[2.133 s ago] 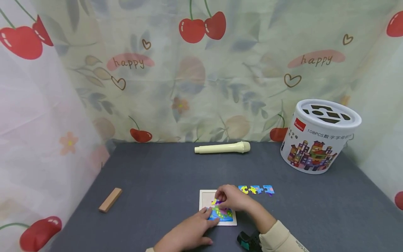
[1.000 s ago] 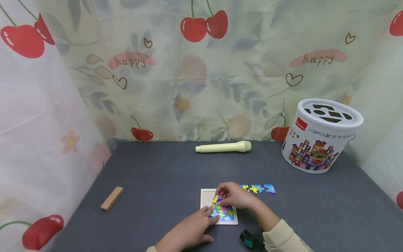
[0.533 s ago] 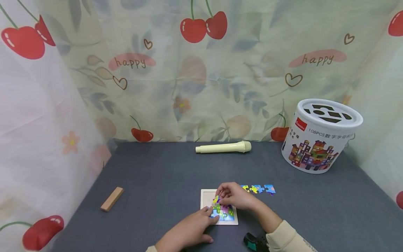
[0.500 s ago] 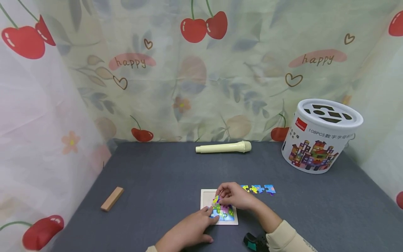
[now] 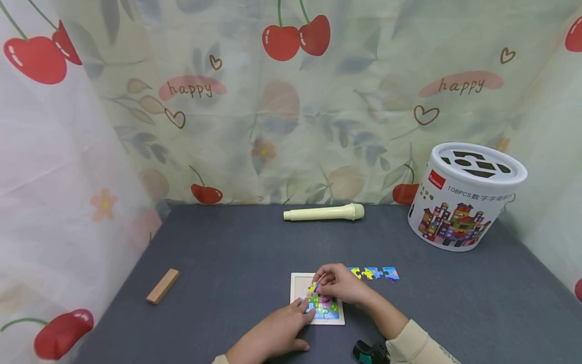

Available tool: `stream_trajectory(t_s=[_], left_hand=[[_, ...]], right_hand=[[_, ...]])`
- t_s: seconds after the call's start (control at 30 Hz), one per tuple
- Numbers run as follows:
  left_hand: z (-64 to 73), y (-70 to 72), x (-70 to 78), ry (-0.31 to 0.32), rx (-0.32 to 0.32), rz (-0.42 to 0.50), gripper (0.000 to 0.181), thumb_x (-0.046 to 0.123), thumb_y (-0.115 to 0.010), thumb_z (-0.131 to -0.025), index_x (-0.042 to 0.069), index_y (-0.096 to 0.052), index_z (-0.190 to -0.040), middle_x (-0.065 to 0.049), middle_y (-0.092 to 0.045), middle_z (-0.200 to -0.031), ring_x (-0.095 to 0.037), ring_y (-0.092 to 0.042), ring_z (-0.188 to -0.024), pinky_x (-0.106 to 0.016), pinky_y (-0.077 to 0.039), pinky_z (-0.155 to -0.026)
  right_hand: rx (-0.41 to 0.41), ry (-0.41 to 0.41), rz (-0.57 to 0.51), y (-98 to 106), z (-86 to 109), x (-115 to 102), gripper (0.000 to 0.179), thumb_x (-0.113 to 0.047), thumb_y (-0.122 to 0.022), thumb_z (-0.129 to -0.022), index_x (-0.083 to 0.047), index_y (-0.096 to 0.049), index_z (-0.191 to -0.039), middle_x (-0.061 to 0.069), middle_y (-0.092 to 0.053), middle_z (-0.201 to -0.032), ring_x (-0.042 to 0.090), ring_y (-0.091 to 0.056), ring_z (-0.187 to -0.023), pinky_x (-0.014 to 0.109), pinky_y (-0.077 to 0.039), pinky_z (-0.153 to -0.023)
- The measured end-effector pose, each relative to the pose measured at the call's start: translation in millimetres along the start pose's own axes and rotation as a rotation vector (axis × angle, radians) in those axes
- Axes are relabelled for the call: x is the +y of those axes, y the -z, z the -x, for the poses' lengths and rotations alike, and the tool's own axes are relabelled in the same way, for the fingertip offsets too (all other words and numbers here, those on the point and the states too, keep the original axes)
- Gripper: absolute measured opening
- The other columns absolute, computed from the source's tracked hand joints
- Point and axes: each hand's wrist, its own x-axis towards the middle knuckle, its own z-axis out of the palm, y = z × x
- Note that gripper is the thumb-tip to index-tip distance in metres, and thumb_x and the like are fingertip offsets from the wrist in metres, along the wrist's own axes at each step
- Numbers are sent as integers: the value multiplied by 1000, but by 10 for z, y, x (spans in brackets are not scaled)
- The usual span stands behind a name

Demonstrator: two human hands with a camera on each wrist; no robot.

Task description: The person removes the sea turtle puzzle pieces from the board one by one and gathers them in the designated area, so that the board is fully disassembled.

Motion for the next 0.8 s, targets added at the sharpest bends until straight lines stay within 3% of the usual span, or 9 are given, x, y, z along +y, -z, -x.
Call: stream_trajectory(t_s=[0.8], left_hand=[[-19,43,-1,16,-71,51,66,34,-78,-72,11,-55,-130,-18,-47,-139,-30,-44,-130,-33,-42,-102]], right_hand=[[93,-135,-148,-72,7,31,22,-2,-61,-83,9,-60,-103,1,-64,-73,7,-60,-62,25,-54,-62]])
